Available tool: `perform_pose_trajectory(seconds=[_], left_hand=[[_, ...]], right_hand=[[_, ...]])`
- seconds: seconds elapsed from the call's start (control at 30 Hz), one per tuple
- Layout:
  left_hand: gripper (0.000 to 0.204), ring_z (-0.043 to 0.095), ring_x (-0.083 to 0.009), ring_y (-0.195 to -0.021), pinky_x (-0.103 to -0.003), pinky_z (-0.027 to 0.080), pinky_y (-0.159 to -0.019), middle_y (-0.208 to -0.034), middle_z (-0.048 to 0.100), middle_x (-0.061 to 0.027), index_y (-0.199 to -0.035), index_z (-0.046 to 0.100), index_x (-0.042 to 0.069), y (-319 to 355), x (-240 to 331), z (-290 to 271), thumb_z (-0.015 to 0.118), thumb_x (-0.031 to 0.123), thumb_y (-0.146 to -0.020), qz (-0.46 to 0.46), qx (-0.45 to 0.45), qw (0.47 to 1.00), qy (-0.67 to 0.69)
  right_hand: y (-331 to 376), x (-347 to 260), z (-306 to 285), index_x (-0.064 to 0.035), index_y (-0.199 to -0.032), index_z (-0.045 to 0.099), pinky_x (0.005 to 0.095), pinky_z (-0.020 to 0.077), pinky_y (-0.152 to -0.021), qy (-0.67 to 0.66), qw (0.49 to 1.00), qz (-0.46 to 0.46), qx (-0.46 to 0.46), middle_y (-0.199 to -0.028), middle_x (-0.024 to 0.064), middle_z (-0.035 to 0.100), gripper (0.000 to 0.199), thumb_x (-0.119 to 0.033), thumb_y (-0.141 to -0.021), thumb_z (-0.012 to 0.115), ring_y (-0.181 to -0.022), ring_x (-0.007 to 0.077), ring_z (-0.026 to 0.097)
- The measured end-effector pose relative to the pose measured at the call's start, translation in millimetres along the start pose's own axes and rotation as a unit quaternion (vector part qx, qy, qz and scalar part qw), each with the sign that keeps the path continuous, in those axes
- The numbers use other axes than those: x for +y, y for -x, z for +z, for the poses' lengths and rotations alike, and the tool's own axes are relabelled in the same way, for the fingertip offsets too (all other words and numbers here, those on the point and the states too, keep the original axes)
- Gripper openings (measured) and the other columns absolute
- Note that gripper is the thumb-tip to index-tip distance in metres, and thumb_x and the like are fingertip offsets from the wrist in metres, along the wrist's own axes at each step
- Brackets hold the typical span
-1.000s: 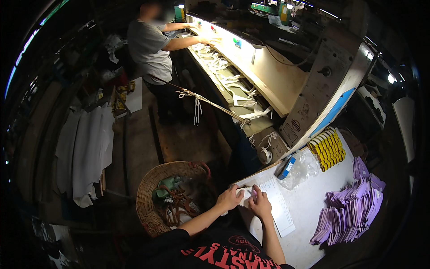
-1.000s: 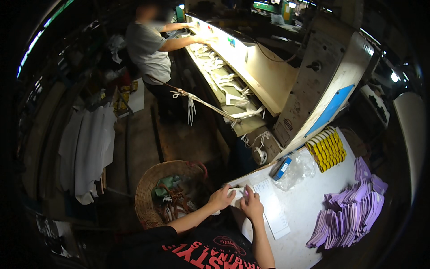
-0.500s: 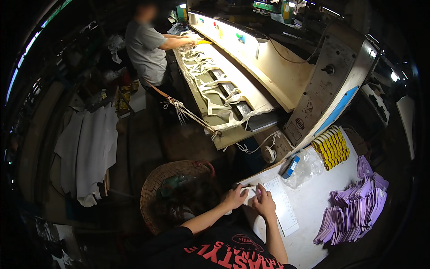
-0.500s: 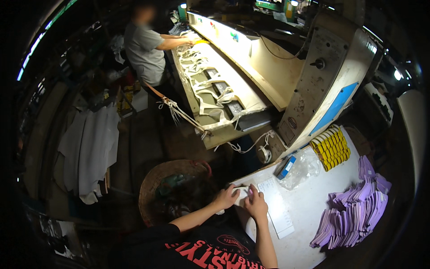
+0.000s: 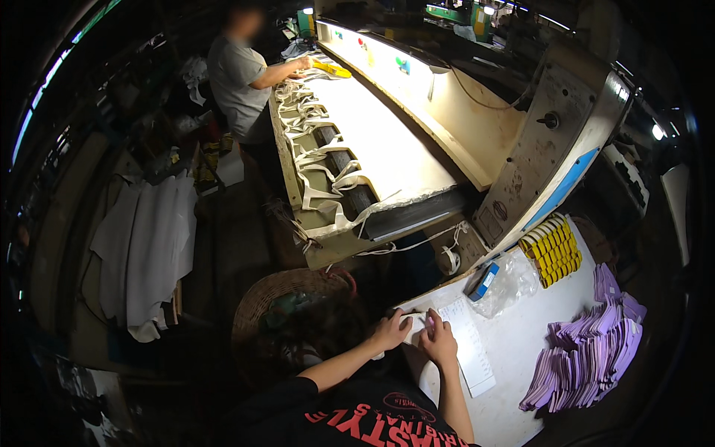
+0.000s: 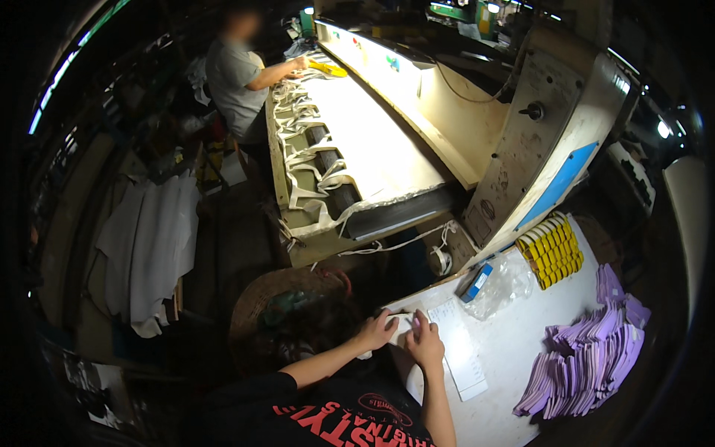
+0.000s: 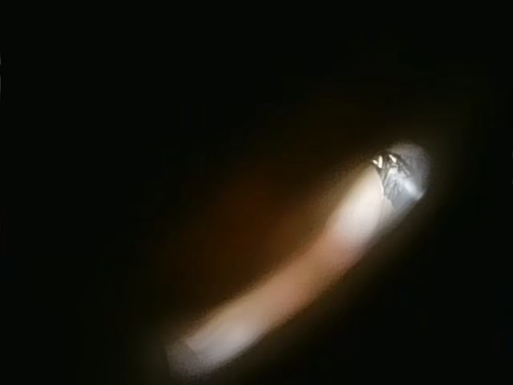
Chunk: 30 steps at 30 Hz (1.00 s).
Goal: The person marks beige fabric pieces with a pink marker while holding them against a white template on a table. They repeatedly pick up pieces, align them, and mark them, then place them aside. A coworker works at a nearby machine.
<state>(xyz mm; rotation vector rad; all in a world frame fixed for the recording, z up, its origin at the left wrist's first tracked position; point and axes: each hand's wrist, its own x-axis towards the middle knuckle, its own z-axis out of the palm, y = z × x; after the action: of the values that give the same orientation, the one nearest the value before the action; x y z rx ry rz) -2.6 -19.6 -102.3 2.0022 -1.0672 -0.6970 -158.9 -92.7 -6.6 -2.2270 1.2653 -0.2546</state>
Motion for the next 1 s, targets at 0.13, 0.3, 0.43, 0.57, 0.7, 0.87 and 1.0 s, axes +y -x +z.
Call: perform_pose_trajectory(seconds=[0.13, 0.3, 0.43, 0.57, 0.7, 0.87, 1.0], left_hand=[[0.044, 0.066, -0.0573, -0.095, -0.062, 0.054, -0.086, -0.103, 0.071, -0.0328, -0.127, 0.058, 0.014, -1, 1, 0, 0.056, 0.051, -0.102, -0.015, -0.009, 1.000, -0.012], [0.044, 0.066, -0.0565, -0.098, -0.062, 0.053, -0.088, -0.103, 0.071, -0.0329, -0.127, 0.058, 0.015, -6, -1, 3, 0.055, 0.051, -0.102, -0.023, -0.021, 0.999, -0.006], [0.044, 0.066, -0.0563, -0.099, -0.061, 0.053, -0.088, -0.103, 0.071, -0.0323, -0.128, 0.058, 0.014, -5, -3, 5, 0.055, 0.051, -0.103, -0.018, -0.017, 1.000, -0.012], [0.045, 0.066, -0.0562, -0.099, -0.061, 0.053, -0.089, -0.104, 0.072, -0.0316, -0.128, 0.057, 0.014, -4, 0, 2, 0.054, 0.051, -0.103, -0.008, -0.009, 1.000, -0.010], [0.046, 0.066, -0.0561, -0.099, -0.061, 0.053, -0.089, -0.105, 0.072, -0.0312, -0.128, 0.057, 0.013, -4, 3, -3, 0.054, 0.051, -0.103, -0.027, -0.035, 0.999, -0.011], [0.046, 0.066, -0.0561, -0.099, -0.061, 0.052, -0.089, -0.105, 0.072, -0.0308, -0.130, 0.057, 0.013, -2, 3, -2, 0.055, 0.050, -0.103, -0.009, -0.014, 1.000, 0.008], [0.046, 0.066, -0.0560, -0.098, -0.061, 0.053, -0.088, -0.107, 0.072, -0.0306, -0.129, 0.057, 0.013, -3, 0, 2, 0.055, 0.051, -0.103, -0.001, -0.001, 1.000, 0.006]], right_hand=[[-2, 2, 1, -0.0276, -0.152, 0.052, 0.0479, 0.0580, -0.084, 0.000, 1.000, 0.001, -0.003, -0.112, 0.0193, 0.066, 0.062, -0.032, -0.091, 0.066, -0.096, 0.0387, 0.070], [-4, 4, -2, -0.0280, -0.152, 0.052, 0.0481, 0.0579, -0.084, -0.006, 1.000, 0.003, -0.009, -0.111, 0.0190, 0.066, 0.063, -0.032, -0.091, 0.067, -0.096, 0.0390, 0.070], [-5, 4, -2, -0.0281, -0.153, 0.051, 0.0474, 0.0578, -0.086, 0.000, 1.000, 0.011, -0.020, -0.113, 0.0195, 0.066, 0.064, -0.031, -0.092, 0.067, -0.096, 0.0388, 0.070], [-9, 7, -4, -0.0279, -0.154, 0.050, 0.0465, 0.0572, -0.089, -0.010, 0.999, 0.010, -0.035, -0.116, 0.0207, 0.066, 0.065, -0.031, -0.092, 0.068, -0.099, 0.0384, 0.070], [-11, 9, -5, -0.0295, -0.153, 0.050, 0.0506, 0.0576, -0.090, -0.033, 0.998, 0.014, -0.052, -0.119, 0.0212, 0.064, 0.063, -0.032, -0.092, 0.068, -0.105, 0.0425, 0.069], [-10, 9, -2, -0.0285, -0.153, 0.050, 0.0497, 0.0573, -0.090, -0.020, 0.999, 0.012, -0.046, -0.119, 0.0208, 0.064, 0.063, -0.031, -0.092, 0.068, -0.105, 0.0424, 0.069], [-11, 10, -3, -0.0281, -0.153, 0.050, 0.0496, 0.0572, -0.090, -0.024, 0.999, 0.006, -0.044, -0.119, 0.0210, 0.064, 0.063, -0.031, -0.092, 0.068, -0.106, 0.0423, 0.069]])
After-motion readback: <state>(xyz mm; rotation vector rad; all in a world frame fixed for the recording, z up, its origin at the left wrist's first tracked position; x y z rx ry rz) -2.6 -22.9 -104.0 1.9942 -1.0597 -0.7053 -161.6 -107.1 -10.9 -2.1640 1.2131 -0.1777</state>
